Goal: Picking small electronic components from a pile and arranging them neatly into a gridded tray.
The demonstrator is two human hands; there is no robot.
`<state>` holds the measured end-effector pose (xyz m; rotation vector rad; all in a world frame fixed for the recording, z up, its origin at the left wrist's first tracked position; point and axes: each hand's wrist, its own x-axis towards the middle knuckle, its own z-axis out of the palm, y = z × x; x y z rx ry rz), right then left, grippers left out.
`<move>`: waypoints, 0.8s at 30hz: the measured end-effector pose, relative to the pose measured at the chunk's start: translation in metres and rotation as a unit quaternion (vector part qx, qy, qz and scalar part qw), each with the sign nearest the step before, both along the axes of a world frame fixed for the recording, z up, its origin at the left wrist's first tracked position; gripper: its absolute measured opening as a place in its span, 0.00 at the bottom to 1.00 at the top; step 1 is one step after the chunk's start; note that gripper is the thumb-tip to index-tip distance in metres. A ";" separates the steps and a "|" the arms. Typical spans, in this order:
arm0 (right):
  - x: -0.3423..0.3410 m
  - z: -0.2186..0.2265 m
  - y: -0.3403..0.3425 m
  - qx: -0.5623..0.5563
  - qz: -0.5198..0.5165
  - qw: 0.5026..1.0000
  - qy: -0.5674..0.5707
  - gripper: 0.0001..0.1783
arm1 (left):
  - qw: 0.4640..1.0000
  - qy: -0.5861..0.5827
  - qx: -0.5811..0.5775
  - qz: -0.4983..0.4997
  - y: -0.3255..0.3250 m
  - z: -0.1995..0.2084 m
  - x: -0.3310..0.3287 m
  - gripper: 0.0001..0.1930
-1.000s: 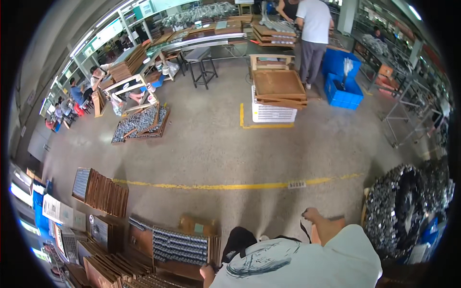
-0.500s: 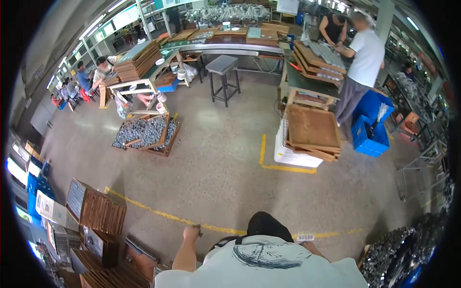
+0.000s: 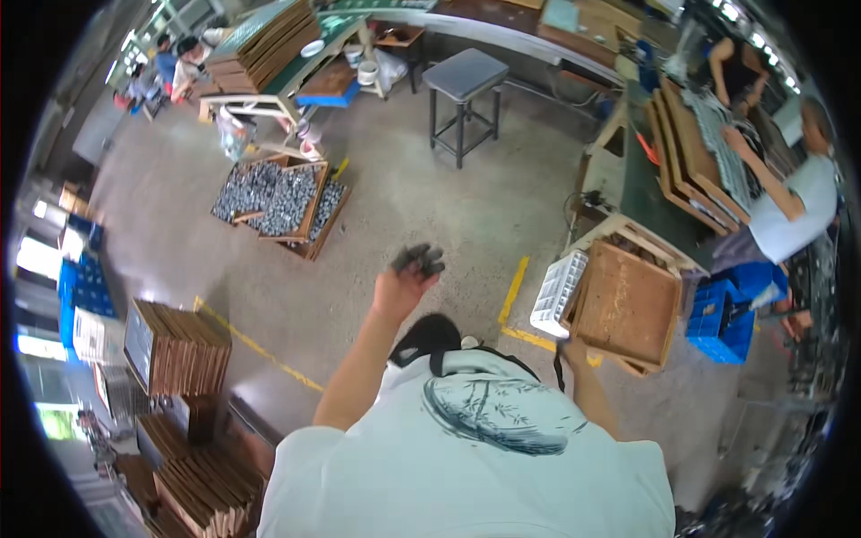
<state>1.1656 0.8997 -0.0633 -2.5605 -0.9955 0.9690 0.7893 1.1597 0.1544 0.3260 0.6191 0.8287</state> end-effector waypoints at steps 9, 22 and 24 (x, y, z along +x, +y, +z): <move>0.121 0.016 0.294 0.168 0.095 0.979 -0.061 0.18 | 0.986 -0.135 0.037 -0.095 0.237 0.016 0.142 0.31; 0.227 -0.103 0.345 -0.074 0.127 0.989 -0.025 0.16 | 0.943 0.083 0.010 -0.321 0.544 -0.043 0.411 0.21; 0.262 -0.102 0.384 -0.049 0.044 0.997 -0.026 0.17 | 0.933 0.152 0.002 -0.326 0.584 -0.046 0.459 0.19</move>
